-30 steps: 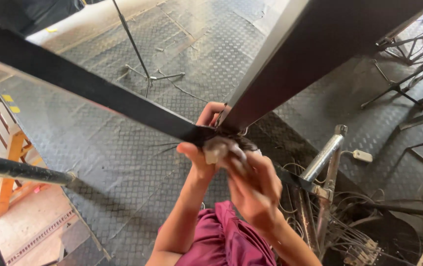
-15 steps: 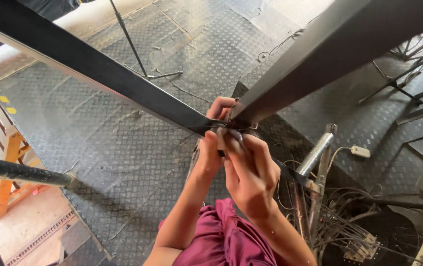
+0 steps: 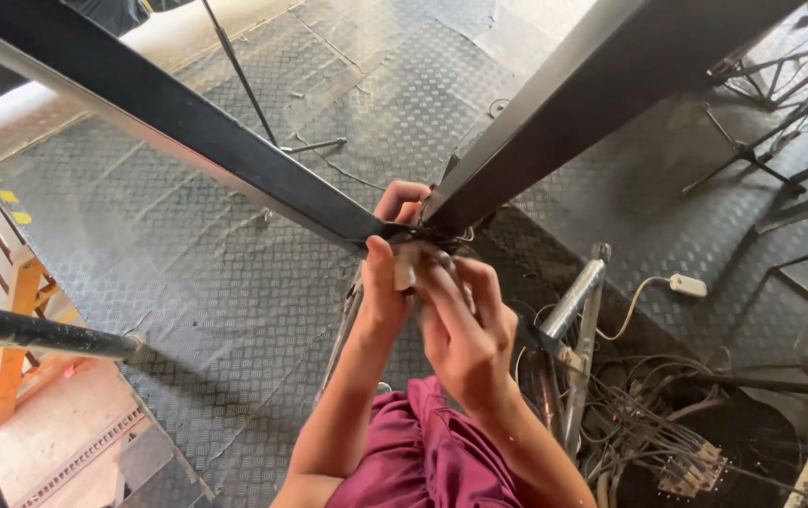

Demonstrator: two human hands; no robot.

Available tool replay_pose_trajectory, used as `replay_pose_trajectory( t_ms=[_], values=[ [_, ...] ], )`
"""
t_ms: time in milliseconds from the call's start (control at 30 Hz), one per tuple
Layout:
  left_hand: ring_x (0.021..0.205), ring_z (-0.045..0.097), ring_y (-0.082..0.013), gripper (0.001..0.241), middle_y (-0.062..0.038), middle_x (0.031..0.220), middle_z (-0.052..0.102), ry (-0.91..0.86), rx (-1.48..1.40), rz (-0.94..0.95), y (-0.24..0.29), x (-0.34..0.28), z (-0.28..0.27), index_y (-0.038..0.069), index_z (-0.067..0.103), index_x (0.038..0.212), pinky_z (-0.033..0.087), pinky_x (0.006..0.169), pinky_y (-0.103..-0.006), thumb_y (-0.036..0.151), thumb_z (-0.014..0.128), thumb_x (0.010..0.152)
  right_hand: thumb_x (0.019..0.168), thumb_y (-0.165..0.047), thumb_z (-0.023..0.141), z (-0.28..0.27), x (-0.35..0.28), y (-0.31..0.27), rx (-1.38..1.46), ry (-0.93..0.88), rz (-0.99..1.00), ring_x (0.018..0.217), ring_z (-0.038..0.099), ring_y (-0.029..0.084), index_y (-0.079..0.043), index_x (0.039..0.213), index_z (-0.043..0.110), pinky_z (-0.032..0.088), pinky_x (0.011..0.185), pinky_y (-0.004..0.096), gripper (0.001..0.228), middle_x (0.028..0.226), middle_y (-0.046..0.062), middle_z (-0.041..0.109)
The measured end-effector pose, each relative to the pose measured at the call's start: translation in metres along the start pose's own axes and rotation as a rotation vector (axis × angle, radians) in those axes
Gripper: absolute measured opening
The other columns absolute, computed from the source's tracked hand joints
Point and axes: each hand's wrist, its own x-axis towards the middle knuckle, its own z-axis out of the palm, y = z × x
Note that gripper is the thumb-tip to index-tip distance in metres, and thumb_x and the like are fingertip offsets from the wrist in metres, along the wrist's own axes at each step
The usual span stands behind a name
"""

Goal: Cleaning and wiping down audio equipment including microphone stands and speakers.

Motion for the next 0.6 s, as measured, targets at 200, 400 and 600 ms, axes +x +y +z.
replay_pose_trajectory(
  t_ms=[200, 400, 600],
  values=[
    [0.095, 0.054, -0.0126, 0.078, -0.007, 0.107, 0.063, -0.034, -0.084, -0.119, -0.012, -0.012, -0.016, 0.004, 0.053, 0.119, 0.043, 0.086, -0.0276, 0.078, 0.05, 0.094, 0.082, 0.014, 0.07, -0.018, -0.052, 0.006, -0.039, -0.146, 0.333, 0.073, 0.066, 0.023, 0.005, 0.115, 0.068, 0.052, 0.058, 0.033, 0.033, 0.107, 0.017, 0.066],
    [0.097, 0.06, -0.0158, 0.074, -0.01, 0.107, 0.066, -0.051, -0.142, -0.166, -0.012, -0.017, -0.003, 0.003, 0.056, 0.12, 0.047, 0.089, -0.0293, 0.072, 0.054, 0.095, 0.087, 0.012, 0.067, -0.02, 0.008, -0.027, 0.056, -0.133, 0.276, 0.083, 0.067, 0.027, 0.004, 0.117, 0.069, 0.054, 0.069, 0.035, 0.031, 0.114, 0.018, 0.066],
    [0.092, 0.058, -0.0112, 0.063, -0.008, 0.106, 0.066, -0.034, -0.231, -0.231, -0.023, -0.028, -0.017, 0.004, 0.054, 0.126, 0.043, 0.082, -0.0236, 0.061, 0.046, 0.103, 0.085, 0.007, 0.073, -0.044, -0.039, -0.014, -0.099, -0.276, 0.361, 0.059, 0.059, 0.018, 0.004, 0.107, 0.07, 0.047, 0.046, 0.03, 0.023, 0.097, 0.013, 0.064]
  ],
)
